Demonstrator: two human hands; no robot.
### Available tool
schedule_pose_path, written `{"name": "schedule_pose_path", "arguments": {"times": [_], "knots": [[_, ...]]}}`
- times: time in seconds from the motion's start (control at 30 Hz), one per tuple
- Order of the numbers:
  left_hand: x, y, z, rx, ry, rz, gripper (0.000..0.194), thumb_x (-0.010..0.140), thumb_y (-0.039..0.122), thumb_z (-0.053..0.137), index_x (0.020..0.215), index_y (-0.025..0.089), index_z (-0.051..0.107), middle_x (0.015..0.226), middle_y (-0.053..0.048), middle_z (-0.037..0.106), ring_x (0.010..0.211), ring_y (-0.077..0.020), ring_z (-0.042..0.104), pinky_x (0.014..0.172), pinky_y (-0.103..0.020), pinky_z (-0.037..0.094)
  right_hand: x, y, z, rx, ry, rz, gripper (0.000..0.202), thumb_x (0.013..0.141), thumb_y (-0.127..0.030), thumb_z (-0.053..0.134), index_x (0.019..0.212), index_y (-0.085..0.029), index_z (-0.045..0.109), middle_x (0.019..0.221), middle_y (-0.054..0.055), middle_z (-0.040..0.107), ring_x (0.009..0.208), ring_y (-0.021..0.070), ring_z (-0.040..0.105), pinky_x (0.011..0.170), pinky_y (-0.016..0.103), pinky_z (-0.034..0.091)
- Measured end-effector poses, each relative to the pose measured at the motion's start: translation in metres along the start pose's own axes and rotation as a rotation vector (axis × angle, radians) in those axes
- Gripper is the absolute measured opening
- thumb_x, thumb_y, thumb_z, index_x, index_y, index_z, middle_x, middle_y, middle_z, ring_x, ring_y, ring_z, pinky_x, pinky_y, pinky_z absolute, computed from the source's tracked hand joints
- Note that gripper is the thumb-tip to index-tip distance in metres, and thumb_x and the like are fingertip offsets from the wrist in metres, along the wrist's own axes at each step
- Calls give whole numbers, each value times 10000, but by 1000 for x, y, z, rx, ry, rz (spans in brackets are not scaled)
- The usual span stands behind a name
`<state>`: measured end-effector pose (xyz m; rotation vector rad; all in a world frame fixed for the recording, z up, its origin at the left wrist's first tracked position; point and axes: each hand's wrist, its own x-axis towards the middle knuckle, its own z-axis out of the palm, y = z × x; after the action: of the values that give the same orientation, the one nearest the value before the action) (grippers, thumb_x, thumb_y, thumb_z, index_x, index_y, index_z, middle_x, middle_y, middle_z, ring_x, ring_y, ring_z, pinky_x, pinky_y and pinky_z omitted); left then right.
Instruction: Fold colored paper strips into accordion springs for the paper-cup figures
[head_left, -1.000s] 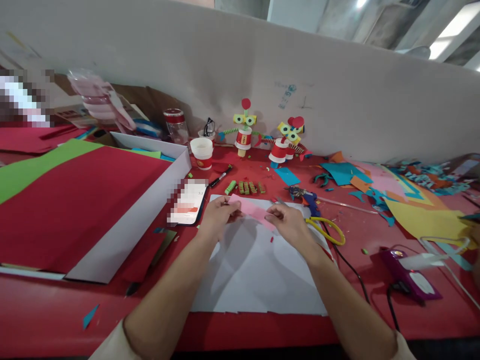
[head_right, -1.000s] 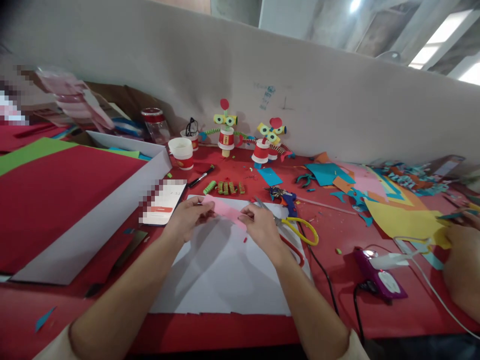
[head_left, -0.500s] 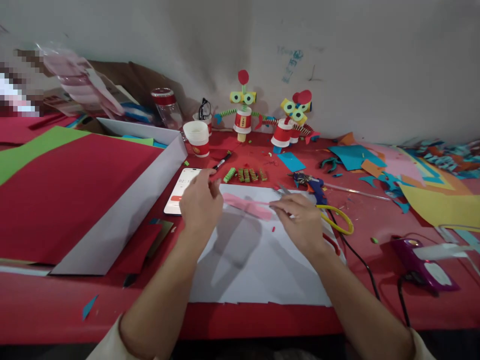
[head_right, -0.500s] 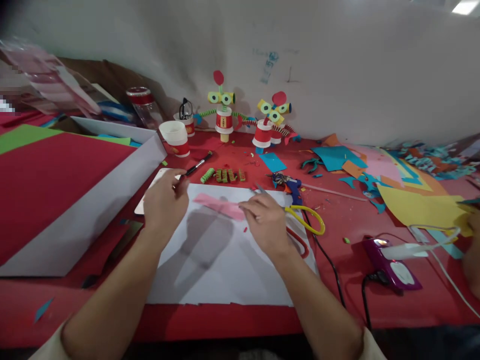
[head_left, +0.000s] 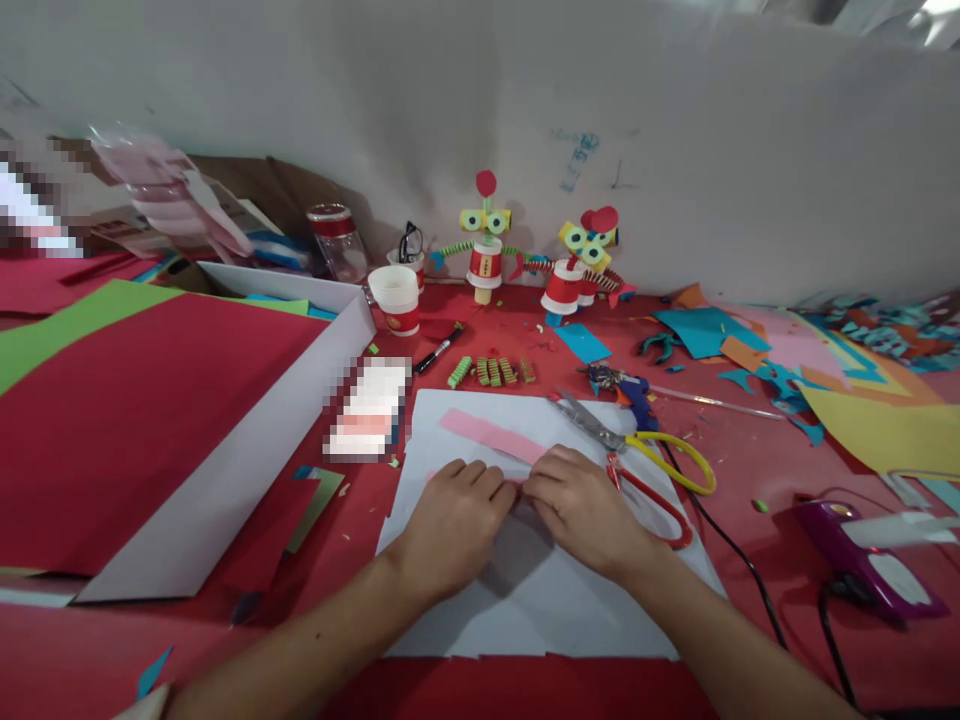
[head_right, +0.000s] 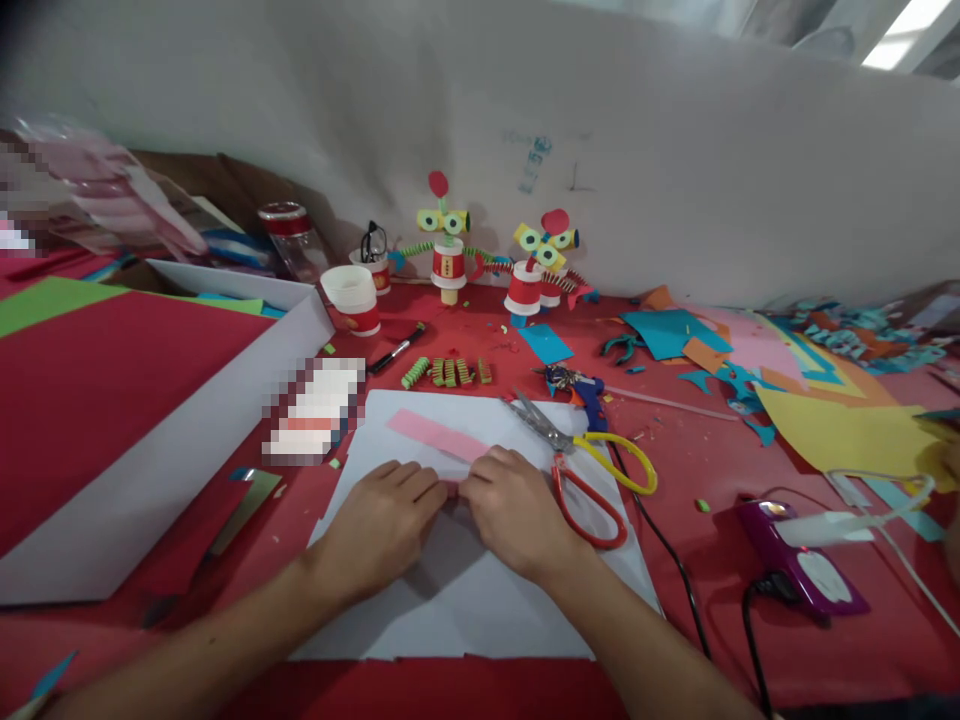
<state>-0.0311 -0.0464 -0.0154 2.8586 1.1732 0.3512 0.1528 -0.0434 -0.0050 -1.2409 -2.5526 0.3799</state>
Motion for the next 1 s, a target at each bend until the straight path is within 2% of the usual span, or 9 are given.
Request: {"name": "schedule_pose_path", "arguments": {"times": [0.1, 0.2, 0.3, 0.43, 0.57, 0.77, 1.0], "knots": [[0, -3, 6, -127, 84, -92, 206, 791, 66, 471, 867, 166, 635, 790, -62, 634, 747, -217, 570, 643, -344, 443, 1, 0, 2, 129, 3, 180, 194, 822, -66, 526, 822, -196, 669, 824, 51, 652, 825, 190, 557, 735, 314, 415], [-1, -8, 9, -308, 103, -242, 137, 819, 122, 499, 814, 187, 619, 824, -49, 618, 794, -193, 565, 688, -317, 447, 0, 3, 6, 230, 6, 302, 93, 830, -156, 592, 822, -207, 670, 854, 40, 659, 823, 181, 576, 725, 301, 417], [-2, -17, 7, -376, 81, -296, 97, 825, 211, 547, 747, 198, 604, 806, -37, 594, 782, -180, 553, 668, -296, 426, -1, 6, 8, 243, 13, 309, 68, 831, -210, 619, 782, -204, 667, 822, 34, 660, 806, 177, 573, 728, 301, 406], [0, -26, 0, -411, 14, -342, 172, 828, 301, 566, 695, 199, 599, 755, -25, 574, 731, -173, 541, 624, -289, 398, 0, 7, 9, 203, 10, 329, 79, 836, -226, 610, 781, -201, 660, 823, 36, 654, 787, 174, 562, 701, 300, 390], [2, -26, -5, -443, -43, -435, 238, 841, 359, 543, 675, 199, 601, 754, -23, 560, 715, -171, 548, 614, -282, 403, 2, 4, 8, 172, 3, 359, 95, 841, -210, 583, 767, -204, 642, 818, 37, 650, 784, 179, 552, 693, 307, 379], [2, -26, -7, -505, -62, -506, 196, 816, 299, 563, 654, 196, 604, 780, -23, 567, 719, -165, 560, 645, -281, 425, 3, 2, 7, 186, 22, 369, 100, 818, -190, 591, 723, -202, 619, 753, 29, 639, 763, 185, 512, 674, 312, 358], [1, -25, -9, -465, -71, -487, 161, 813, 268, 552, 679, 200, 609, 789, -24, 581, 729, -169, 561, 629, -280, 422, 1, 3, 7, 277, 68, 356, 88, 803, -226, 652, 719, -207, 633, 706, 0, 644, 720, 164, 521, 701, 311, 363]]}}
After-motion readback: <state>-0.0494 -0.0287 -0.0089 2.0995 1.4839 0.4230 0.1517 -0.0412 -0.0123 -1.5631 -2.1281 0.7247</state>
